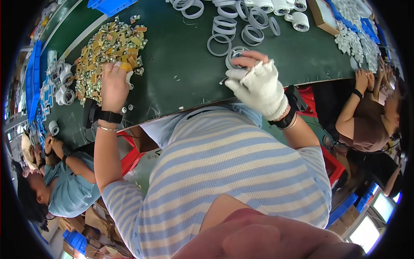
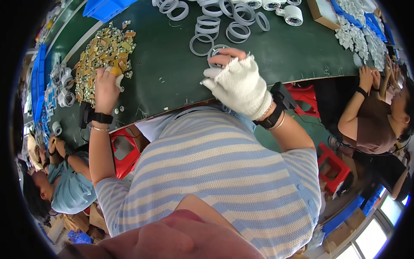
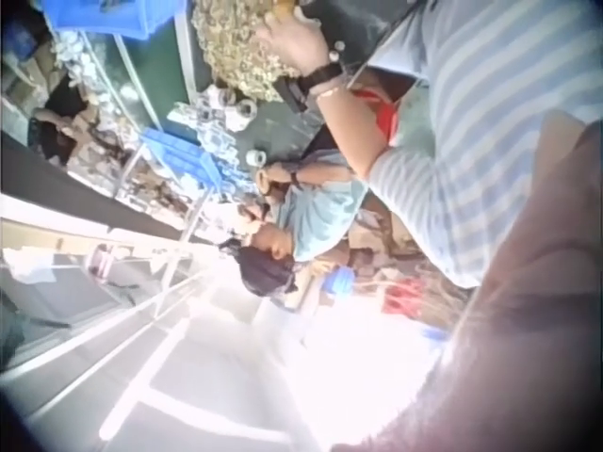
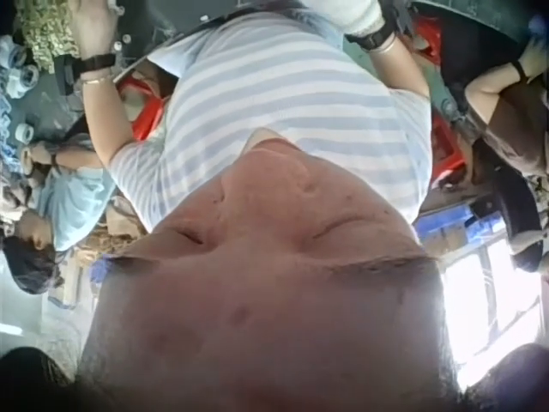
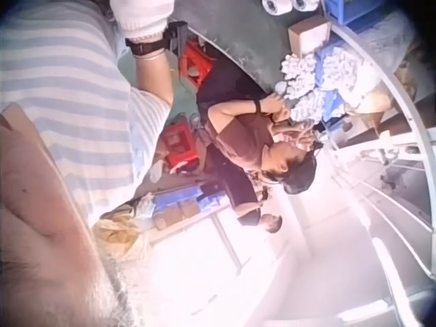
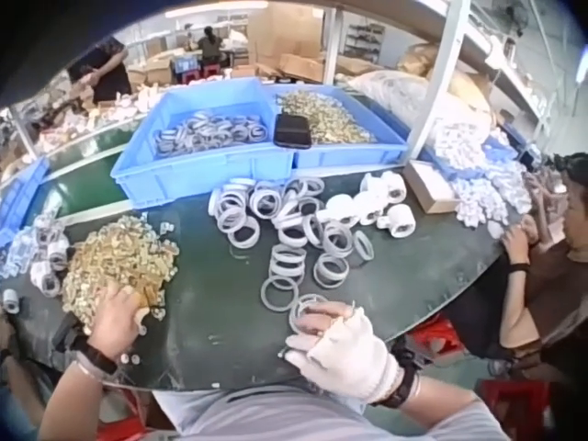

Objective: Assembling small electronic or mechanical components into white plastic housings at a factory workbench.

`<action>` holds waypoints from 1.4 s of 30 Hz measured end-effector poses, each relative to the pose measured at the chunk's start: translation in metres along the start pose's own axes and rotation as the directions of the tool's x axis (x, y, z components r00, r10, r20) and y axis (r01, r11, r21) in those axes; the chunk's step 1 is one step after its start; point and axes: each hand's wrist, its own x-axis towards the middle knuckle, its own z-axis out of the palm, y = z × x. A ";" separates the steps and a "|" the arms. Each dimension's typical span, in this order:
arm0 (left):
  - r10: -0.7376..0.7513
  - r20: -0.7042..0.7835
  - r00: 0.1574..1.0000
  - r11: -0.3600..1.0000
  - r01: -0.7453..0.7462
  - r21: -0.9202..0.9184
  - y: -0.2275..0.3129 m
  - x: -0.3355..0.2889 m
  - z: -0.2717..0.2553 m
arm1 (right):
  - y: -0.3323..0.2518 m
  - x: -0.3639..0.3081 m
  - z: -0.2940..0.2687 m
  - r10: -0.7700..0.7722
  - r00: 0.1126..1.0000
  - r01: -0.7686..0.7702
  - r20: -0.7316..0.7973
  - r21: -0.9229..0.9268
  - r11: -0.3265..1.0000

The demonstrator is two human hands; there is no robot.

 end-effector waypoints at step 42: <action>-0.072 0.537 0.840 -0.074 0.533 -0.843 0.172 0.001 -0.063 | -0.013 0.037 0.007 -0.107 0.959 -0.024 0.261 0.454 0.891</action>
